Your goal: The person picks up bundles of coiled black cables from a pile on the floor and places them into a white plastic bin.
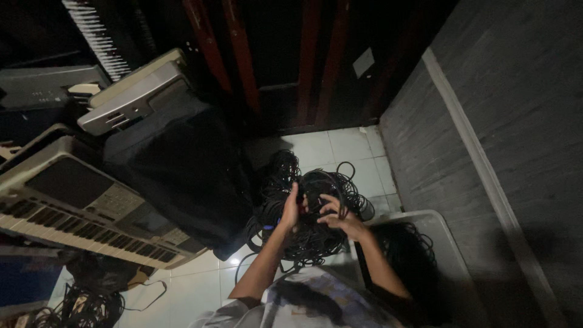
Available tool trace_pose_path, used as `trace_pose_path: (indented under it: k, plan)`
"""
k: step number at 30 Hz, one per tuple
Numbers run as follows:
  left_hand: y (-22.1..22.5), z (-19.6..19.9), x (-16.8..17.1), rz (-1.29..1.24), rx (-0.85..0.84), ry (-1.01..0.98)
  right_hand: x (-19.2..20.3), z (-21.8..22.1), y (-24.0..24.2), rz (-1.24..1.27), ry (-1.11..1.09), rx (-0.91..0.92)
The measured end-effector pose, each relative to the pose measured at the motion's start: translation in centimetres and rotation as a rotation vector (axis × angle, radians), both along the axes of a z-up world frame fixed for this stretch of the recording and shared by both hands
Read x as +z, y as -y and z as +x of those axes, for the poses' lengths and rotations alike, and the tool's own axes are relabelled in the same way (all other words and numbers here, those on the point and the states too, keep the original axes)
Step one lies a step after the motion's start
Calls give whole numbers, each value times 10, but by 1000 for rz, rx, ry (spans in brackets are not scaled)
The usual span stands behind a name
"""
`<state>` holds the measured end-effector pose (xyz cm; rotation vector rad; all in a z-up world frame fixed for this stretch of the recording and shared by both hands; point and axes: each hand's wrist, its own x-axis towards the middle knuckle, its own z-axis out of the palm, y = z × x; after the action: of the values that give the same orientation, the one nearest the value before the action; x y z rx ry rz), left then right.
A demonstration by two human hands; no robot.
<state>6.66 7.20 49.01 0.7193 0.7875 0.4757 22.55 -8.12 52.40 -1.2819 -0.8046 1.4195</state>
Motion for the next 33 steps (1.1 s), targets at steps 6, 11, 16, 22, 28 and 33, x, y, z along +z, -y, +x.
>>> trace_pose_path:
  k: [6, 11, 16, 22, 28, 33]
  plan:
    - [-3, 0, -53, 390, 48, -185, -24, -3, -7, 284, 1, -373]
    - [-3, -8, -66, 469, 188, -202, -46, -5, 0, 151, 325, -468]
    - [-2, -13, -63, 451, 248, -328, -72, -30, -2, 145, 460, -438]
    - [15, -7, -48, 303, 273, -230, -90, -48, -3, -76, 553, -328]
    - [26, 5, -31, 216, 194, -52, -92, -45, -19, 96, 279, -184]
    - [18, 22, -39, 179, 114, 44, -85, -44, -27, 50, 646, -67]
